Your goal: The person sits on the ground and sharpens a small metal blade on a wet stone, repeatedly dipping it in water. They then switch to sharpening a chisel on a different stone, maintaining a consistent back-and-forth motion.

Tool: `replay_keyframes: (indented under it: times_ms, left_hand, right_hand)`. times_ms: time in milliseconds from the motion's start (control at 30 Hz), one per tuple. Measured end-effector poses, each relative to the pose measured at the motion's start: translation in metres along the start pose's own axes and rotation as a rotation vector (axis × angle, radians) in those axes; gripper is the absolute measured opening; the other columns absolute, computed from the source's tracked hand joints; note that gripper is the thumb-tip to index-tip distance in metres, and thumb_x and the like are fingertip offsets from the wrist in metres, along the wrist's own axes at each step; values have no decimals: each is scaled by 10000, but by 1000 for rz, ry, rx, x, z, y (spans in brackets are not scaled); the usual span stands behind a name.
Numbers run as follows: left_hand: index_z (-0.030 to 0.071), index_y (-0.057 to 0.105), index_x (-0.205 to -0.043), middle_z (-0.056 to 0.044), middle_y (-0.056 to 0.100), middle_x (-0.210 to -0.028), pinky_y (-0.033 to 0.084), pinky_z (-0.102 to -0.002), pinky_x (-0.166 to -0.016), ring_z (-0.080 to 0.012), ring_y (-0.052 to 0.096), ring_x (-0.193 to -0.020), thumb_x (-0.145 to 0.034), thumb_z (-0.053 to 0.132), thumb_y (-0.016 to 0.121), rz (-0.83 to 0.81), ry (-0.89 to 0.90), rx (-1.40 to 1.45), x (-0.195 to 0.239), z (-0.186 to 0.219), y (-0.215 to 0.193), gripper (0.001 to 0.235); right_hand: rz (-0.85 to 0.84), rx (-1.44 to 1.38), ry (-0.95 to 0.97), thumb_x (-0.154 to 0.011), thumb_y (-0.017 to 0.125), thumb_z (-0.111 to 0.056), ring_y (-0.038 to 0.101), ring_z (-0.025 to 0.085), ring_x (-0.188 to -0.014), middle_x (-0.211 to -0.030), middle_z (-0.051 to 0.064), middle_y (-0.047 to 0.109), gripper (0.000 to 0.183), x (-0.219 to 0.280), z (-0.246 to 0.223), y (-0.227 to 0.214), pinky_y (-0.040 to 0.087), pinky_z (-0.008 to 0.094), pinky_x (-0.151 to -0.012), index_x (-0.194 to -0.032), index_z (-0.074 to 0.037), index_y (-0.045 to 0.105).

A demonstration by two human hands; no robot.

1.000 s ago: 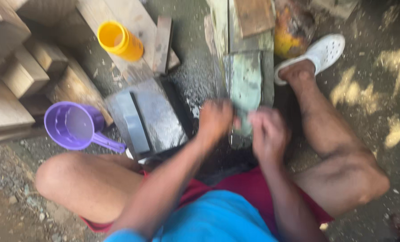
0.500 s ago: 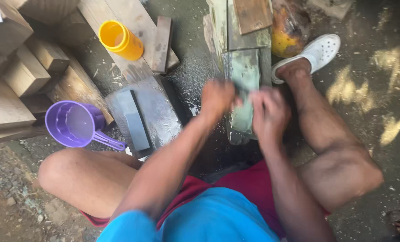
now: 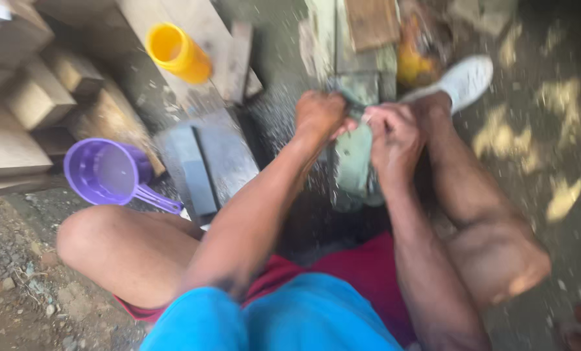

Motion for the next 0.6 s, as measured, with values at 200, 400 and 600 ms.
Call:
replay_keyframes:
  times_ms: [200,400,600]
  left_hand:
    - [90,737,-811,-76,751,-739,560,-429,-689,-287,722,-693,-714,319,725,198,654,-995,77,-6,12,249]
    - [113,776,-774,-125,747,-738,558,-413,-723,-268,729,-712,-866,333,608,105,543,-747,65,-14,3,291]
    - [84,724,-642,-47,724,-598,573,-377,-494,-201,654,-473,-980,198,428,-58,58,-117,7,-3,2,464]
  right_hand:
    - [-58,11,91,-1000,646,-80,708,278,-931,-1016,146,701,106,55,-21,-19,561,381,-822,-982,-6,719]
    - [-36,94,14,-994,632,-68,691,293,-949,-1006,153,696,120,54,-11,-11,549,402,-834,-977,-4,732]
    - [-2,21,51,-1009,651,-106,698,285,-944,-1007,138,704,110,2,-3,-6,551,386,-846,-978,-36,731]
Point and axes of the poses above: each hand's wrist, its own x-axis away from the middle knuckle, its own y-axis out of the palm, z = x × y, the point moved 7 cm from there along -x, towards the middle knuckle
